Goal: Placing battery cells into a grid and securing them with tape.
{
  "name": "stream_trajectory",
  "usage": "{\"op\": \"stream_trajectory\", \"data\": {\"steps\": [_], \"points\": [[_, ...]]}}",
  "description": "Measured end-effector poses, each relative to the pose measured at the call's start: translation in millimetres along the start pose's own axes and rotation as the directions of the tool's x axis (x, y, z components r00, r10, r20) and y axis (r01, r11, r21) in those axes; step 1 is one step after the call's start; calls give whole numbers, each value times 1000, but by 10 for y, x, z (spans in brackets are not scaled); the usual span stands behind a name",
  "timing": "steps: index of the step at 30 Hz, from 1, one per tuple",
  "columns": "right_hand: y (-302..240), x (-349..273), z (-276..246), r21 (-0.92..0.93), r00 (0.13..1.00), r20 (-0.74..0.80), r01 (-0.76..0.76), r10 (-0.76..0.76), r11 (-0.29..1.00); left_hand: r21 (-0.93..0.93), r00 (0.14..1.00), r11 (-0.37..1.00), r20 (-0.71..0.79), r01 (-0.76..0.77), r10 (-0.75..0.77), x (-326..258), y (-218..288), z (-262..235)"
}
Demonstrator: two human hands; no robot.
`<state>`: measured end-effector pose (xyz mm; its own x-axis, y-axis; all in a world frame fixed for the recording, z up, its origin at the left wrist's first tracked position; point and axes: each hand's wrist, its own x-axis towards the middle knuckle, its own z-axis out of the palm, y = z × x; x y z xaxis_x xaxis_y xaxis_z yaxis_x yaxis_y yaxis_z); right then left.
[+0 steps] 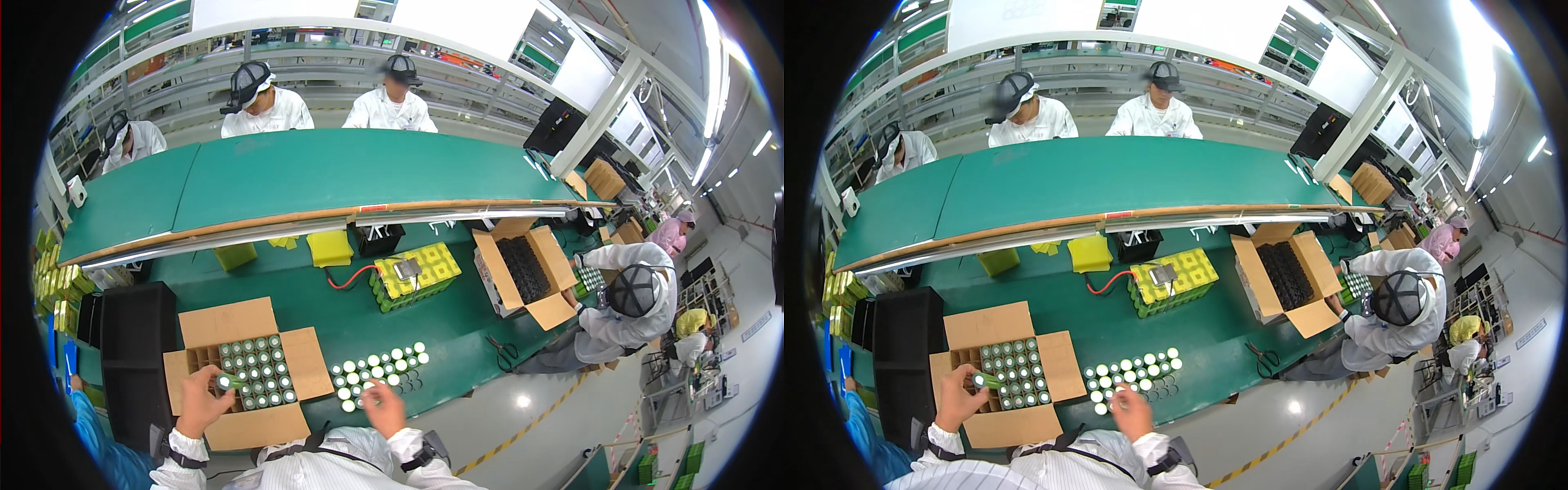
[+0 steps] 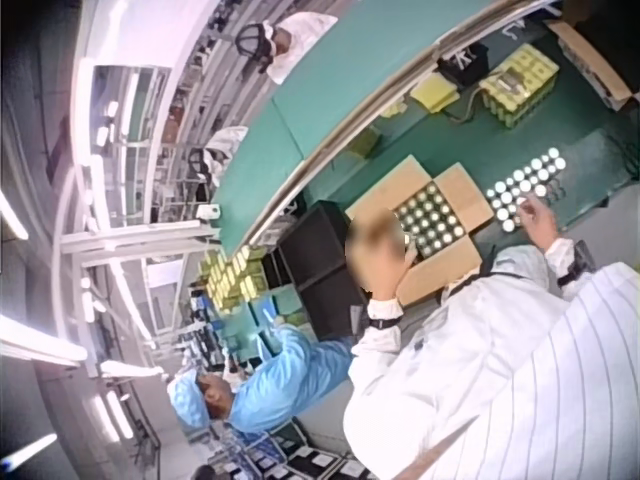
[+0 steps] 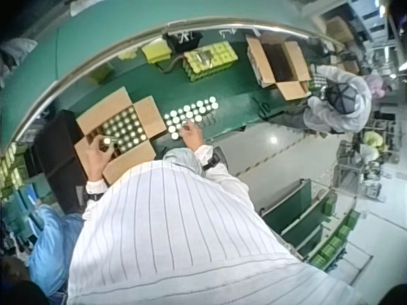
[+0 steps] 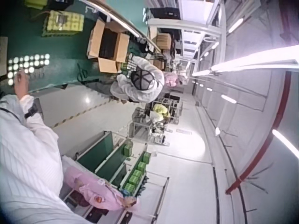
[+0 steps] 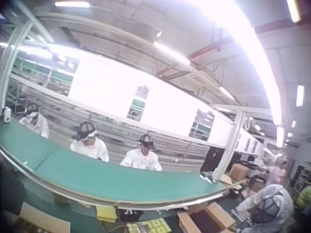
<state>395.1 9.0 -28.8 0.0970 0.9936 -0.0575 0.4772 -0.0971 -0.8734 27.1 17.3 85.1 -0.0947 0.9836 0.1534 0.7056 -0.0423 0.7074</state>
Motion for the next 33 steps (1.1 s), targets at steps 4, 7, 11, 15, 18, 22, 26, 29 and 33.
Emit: {"op": "stream_trajectory", "data": {"steps": [4, 7, 11, 15, 18, 22, 26, 29, 33], "points": [[-783, -167, 341, -13, 853, 406, 364, -328, 931, -268, 986, 961, 164, 67, -23, -226, 341, 93], [-721, -223, 467, 52, 813, 451, 389, -369, 920, -467, 925, 866, 380, 180, 12, -351, 327, 532], [-271, -442, 178, -113, 947, 319, 70, -31, 991, -692, 862, 610, 506, 385, 30, -292, 411, 736], [-104, -428, -198, 136, 998, -39, -48, 54, 990, -160, 965, 954, 110, 253, -238, -113, -495, 783], [523, -380, -492, 296, 951, -217, -152, 221, 943, 103, 963, 961, -114, 256, -245, 33, -825, 646], [1183, -416, -760, -25, 912, -253, -340, 323, 940, 289, 963, 919, -111, 269, -247, 131, -1139, 682], [1228, -411, -755, -418, 940, -98, -337, 327, 844, 415, 963, 869, -105, 269, -249, 184, -1204, 648], [1191, -362, -645, -499, 944, -48, -305, 326, 811, 520, 970, 825, -25, 220, -243, 297, -1180, 655], [1122, -182, -518, -560, 928, 52, -278, 368, 780, 648, 967, 751, 86, 130, -242, 378, -1309, 640]]}}
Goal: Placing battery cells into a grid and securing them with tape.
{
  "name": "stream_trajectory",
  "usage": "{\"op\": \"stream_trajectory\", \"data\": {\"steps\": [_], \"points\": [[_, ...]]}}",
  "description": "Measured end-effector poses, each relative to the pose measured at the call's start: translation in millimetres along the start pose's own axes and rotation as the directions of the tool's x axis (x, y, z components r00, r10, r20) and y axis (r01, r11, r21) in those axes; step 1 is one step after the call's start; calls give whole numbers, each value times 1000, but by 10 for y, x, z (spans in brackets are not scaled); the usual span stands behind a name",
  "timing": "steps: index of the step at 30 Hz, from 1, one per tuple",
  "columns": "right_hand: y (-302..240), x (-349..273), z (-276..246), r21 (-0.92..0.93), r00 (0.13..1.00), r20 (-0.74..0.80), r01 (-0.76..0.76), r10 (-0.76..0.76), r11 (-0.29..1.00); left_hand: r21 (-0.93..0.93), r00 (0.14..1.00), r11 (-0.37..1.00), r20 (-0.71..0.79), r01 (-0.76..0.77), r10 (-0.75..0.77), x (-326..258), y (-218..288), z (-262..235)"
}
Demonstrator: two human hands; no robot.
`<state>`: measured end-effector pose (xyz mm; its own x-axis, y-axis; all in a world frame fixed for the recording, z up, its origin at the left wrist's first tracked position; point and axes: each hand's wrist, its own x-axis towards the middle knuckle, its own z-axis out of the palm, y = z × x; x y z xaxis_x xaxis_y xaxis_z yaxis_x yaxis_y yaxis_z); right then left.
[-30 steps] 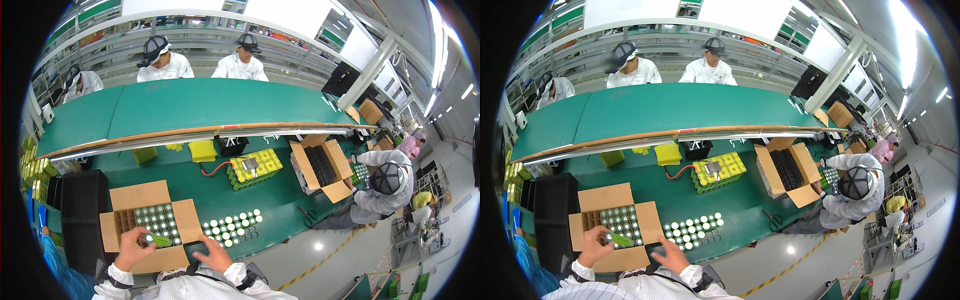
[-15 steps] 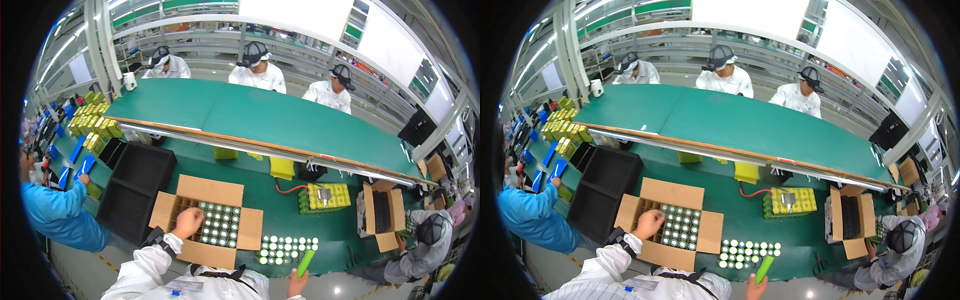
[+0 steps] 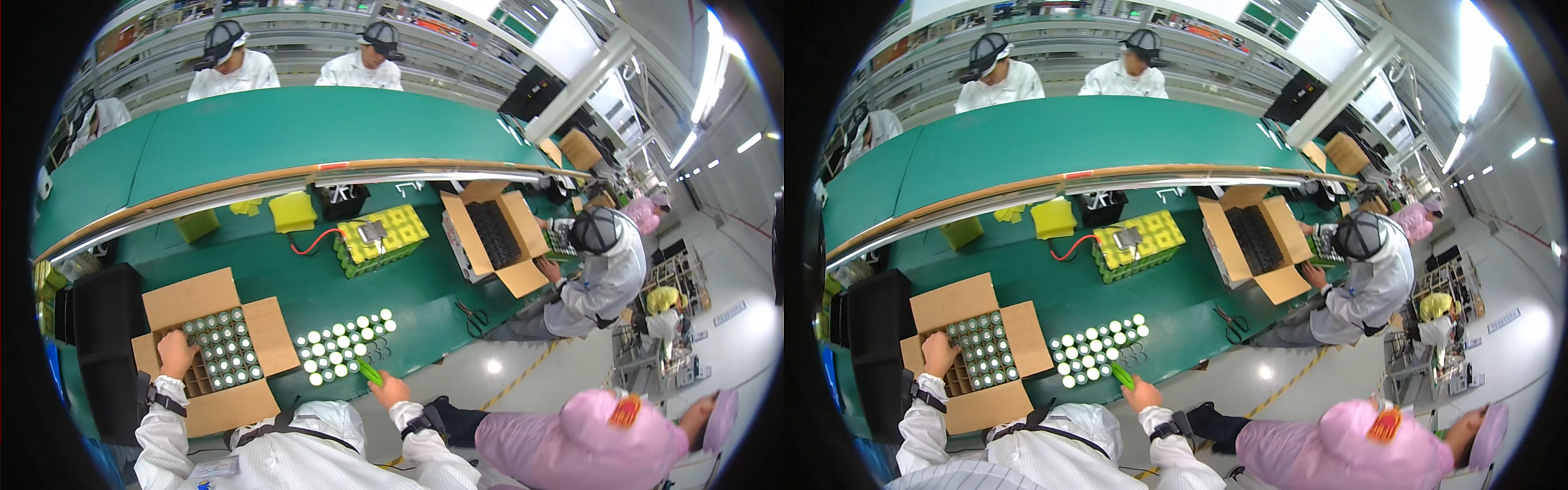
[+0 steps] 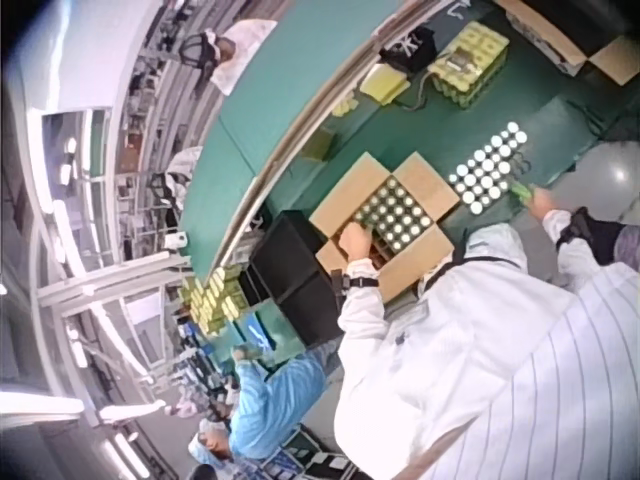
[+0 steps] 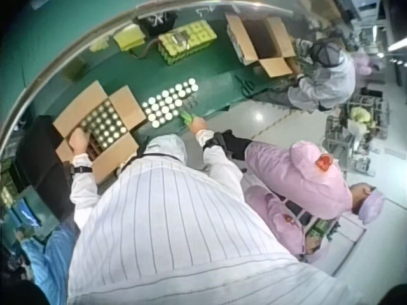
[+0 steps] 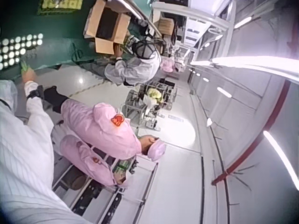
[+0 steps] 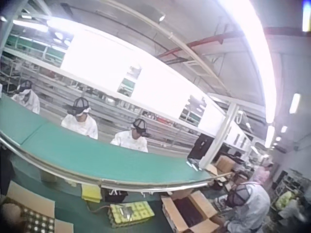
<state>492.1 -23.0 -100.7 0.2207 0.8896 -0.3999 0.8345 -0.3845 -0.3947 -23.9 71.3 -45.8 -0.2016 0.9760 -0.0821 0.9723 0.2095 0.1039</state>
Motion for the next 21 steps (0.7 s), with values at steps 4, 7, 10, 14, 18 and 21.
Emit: {"op": "stream_trajectory", "data": {"steps": [4, 7, 10, 14, 18, 21], "points": [[-68, 61, -14, -26, 999, 34, -24, 24, 999, 68, 996, 996, -57, -61, 65, 59, 58, 54], [-210, 56, -118, -84, 997, 52, -61, 65, 995, 111, 997, 991, -31, -73, 77, 120, 39, 110], [-265, 71, -152, 51, 999, -3, -51, 52, 997, 94, 994, 991, -43, -95, 99, 113, 84, 41], [-344, 196, -29, 302, 994, -110, 32, 2, 953, 108, 993, 988, -26, -111, 115, 68, 34, 52], [-366, 246, 18, 281, 993, -114, 22, 11, 959, 188, 996, 978, 12, -91, 90, 117, 45, 138], [-312, 196, 77, 305, 986, -164, 41, 10, 952, 107, 992, 987, -39, -118, 123, 83, -44, 124]]}}
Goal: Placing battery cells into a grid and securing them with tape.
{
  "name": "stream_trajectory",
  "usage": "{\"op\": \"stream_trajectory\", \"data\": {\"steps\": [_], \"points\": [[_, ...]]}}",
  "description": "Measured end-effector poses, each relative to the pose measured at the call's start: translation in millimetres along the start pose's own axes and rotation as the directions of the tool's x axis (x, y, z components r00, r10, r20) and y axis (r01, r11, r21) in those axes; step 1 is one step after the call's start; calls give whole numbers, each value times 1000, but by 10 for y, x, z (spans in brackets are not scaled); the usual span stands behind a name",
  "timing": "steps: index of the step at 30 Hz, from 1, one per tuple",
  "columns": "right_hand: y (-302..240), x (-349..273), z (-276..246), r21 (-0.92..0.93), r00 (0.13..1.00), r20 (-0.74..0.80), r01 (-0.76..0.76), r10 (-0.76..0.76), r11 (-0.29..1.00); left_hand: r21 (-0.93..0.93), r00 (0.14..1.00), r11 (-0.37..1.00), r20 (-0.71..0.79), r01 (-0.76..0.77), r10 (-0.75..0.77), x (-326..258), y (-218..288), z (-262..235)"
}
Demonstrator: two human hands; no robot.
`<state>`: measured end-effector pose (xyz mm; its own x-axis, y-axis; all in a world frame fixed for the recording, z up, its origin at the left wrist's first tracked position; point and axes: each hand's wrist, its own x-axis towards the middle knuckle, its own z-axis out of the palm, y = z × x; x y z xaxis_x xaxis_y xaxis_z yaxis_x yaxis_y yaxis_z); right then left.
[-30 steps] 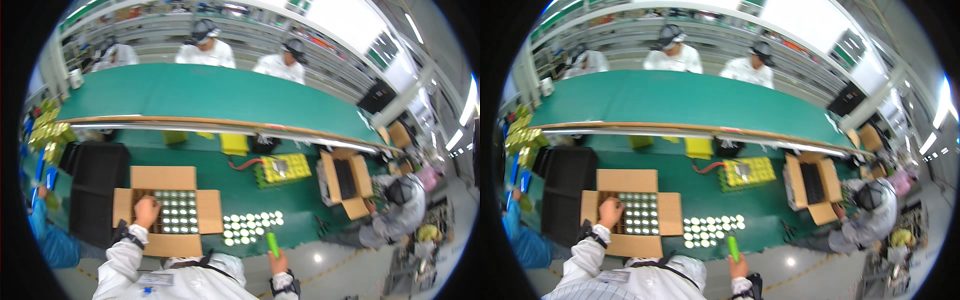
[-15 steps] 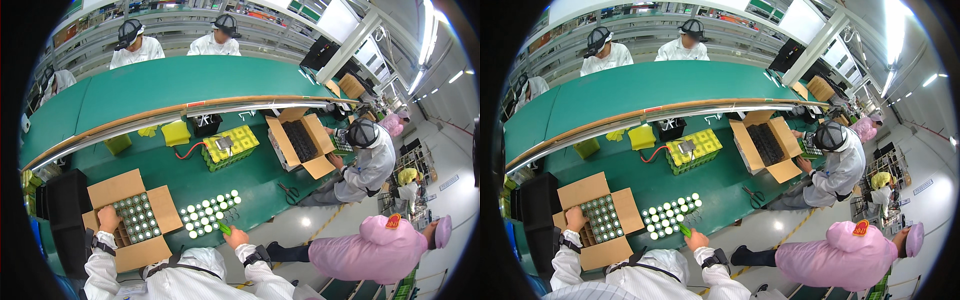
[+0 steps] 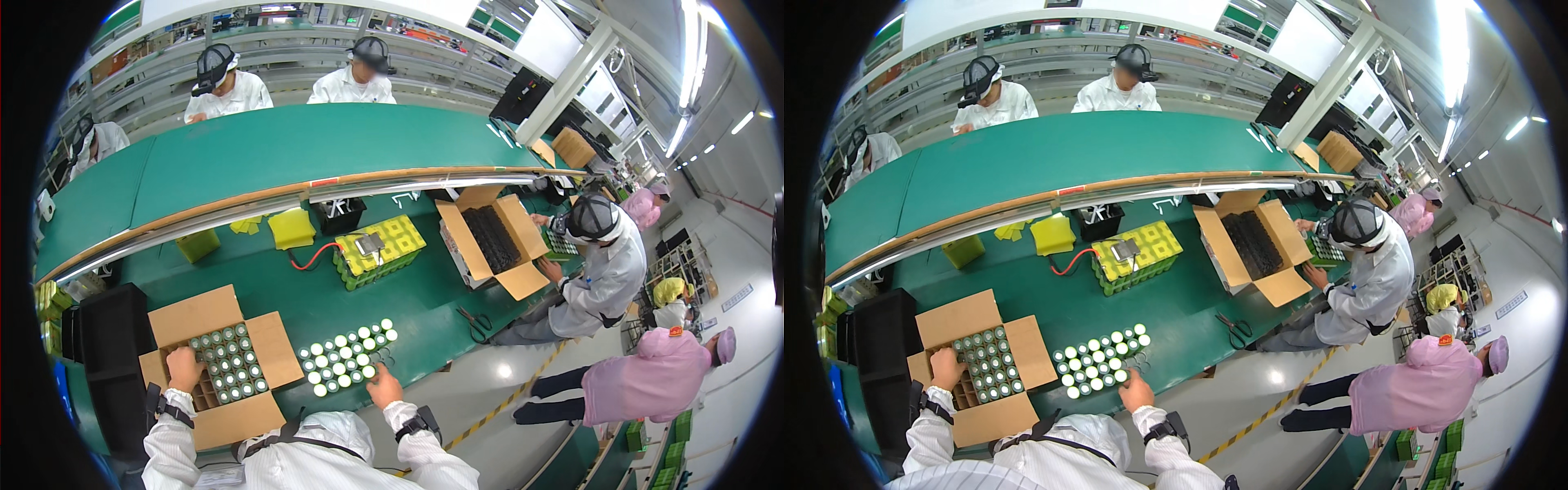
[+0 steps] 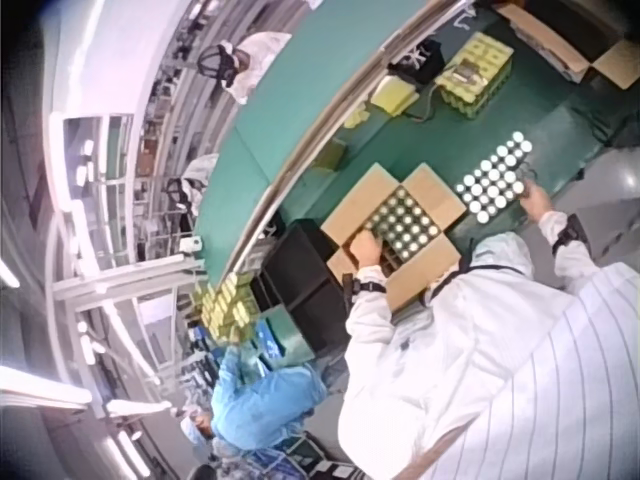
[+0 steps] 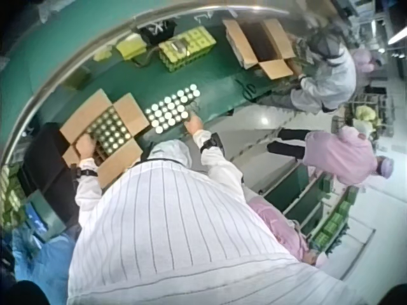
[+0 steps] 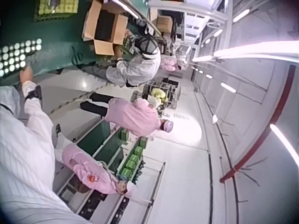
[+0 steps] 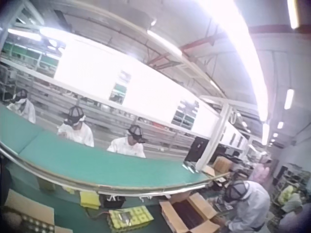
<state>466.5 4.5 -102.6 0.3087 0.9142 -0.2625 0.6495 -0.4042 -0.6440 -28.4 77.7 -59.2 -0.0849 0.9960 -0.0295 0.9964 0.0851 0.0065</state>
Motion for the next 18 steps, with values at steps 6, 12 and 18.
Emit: {"op": "stream_trajectory", "data": {"steps": [6, 12, 18], "points": [[19, -109, 10, 276, 949, -314, 137, -45, 951, -165, 998, 985, -59, -47, 38, -105, 121, -625], [-635, -527, 55, 371, 943, -200, 325, -267, 870, -226, 920, 932, -339, -283, 197, -385, 327, -1234], [-1491, -881, 324, 260, 806, 136, 532, -576, 806, -688, 962, 677, -242, -262, 126, -635, 861, -1904]]}}
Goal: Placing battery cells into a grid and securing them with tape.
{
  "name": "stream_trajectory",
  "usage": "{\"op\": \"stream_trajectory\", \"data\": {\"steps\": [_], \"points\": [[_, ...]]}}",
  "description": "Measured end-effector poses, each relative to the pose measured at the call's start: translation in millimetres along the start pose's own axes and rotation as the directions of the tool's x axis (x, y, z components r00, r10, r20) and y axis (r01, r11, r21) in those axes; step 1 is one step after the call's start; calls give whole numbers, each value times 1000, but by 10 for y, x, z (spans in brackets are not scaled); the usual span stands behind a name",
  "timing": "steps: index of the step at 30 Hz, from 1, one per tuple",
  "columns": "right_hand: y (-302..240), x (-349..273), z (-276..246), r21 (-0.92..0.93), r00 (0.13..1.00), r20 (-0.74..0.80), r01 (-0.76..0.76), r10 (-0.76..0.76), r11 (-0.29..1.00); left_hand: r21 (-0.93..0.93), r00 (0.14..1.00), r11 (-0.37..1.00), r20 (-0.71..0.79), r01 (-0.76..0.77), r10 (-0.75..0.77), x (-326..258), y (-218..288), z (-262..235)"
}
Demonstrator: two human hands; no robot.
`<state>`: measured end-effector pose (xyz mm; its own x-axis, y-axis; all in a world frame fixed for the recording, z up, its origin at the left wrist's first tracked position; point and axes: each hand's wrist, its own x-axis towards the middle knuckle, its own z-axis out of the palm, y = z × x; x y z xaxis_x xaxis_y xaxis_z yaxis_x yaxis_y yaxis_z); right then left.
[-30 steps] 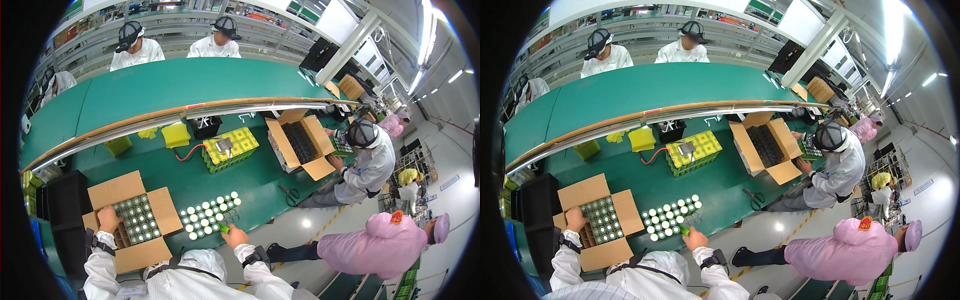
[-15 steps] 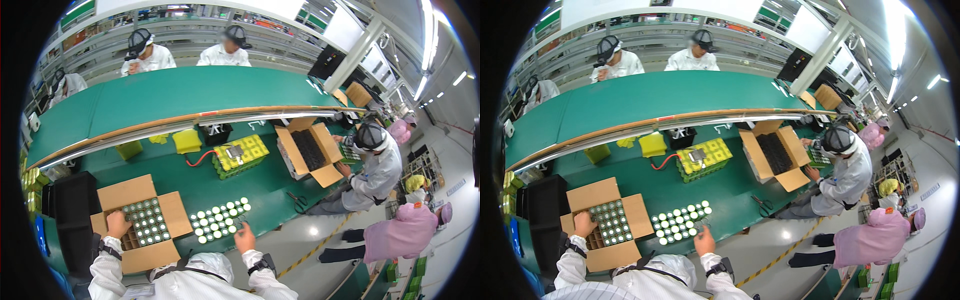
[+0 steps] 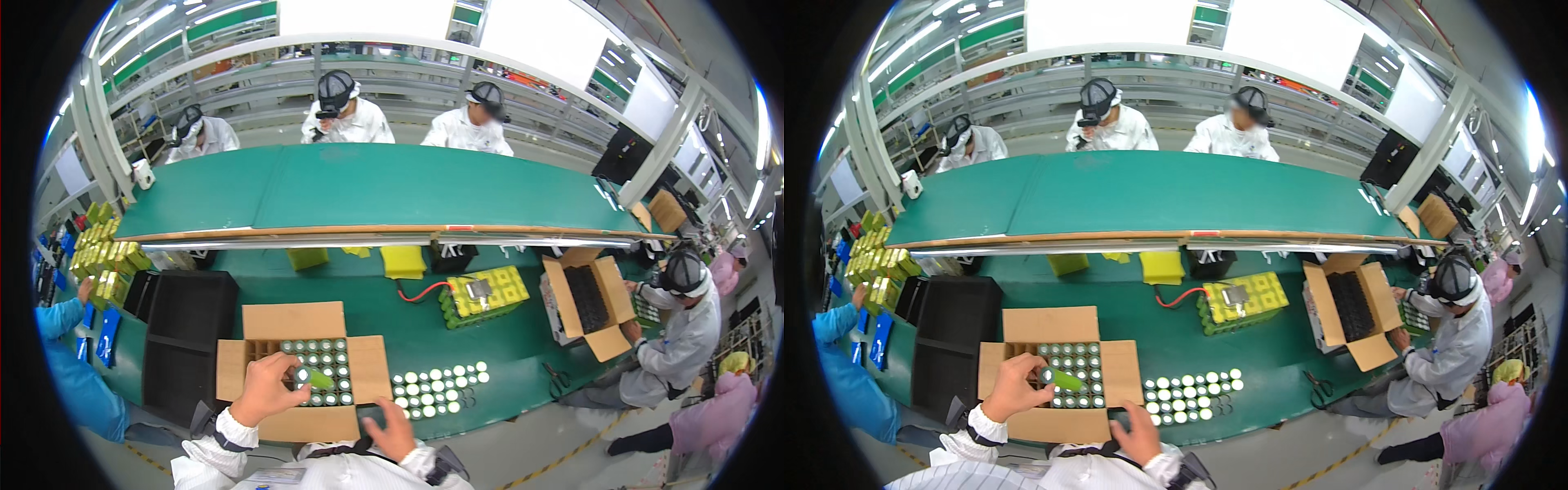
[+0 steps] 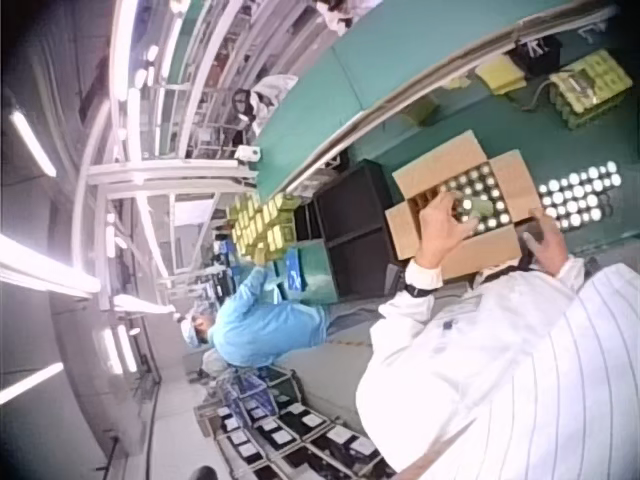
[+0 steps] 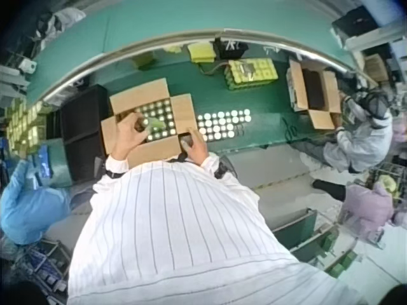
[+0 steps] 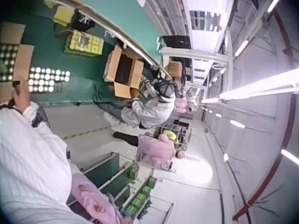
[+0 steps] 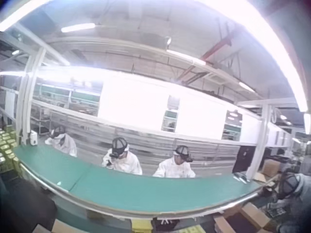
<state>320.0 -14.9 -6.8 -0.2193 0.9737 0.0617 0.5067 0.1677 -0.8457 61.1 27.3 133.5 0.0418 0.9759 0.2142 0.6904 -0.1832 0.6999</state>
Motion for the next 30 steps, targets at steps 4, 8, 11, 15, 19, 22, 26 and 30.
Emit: {"op": "stream_trajectory", "data": {"steps": [4, 8, 11, 15, 19, 22, 26, 30], "points": [[-242, 129, 6, -87, 975, 48, 218, -215, 972, -224, 984, 974, 178, 39, 1, -154, 35, 306], [-167, 29, -162, 13, 991, 136, 16, -17, 1000, -346, 965, 938, 247, -3, 94, -249, 151, 663], [144, -255, -167, 117, 994, 33, -108, 105, 987, -396, 955, 899, 287, 188, -73, -167, 156, 850], [773, -518, -397, 512, 737, -288, -421, 611, 749, -393, 932, 857, 277, 333, -234, -97, -244, 853], [1020, -592, -911, 255, 670, -483, -508, 564, 823, -324, 901, 842, 112, 431, -419, -205, -1093, 817], [1230, -655, -1028, 335, 614, -475, -537, 631, 774, -149, 907, 898, -11, 415, -421, -187, -1504, 699], [1442, -673, -941, 740, 532, -517, -115, 670, 663, 62, 918, 917, -82, 393, -388, -56, -1740, 657], [1623, -561, -1033, 16, 750, -577, -387, 324, 922, 280, 973, 934, -127, 222, -193, -18, -2147, 684]]}}
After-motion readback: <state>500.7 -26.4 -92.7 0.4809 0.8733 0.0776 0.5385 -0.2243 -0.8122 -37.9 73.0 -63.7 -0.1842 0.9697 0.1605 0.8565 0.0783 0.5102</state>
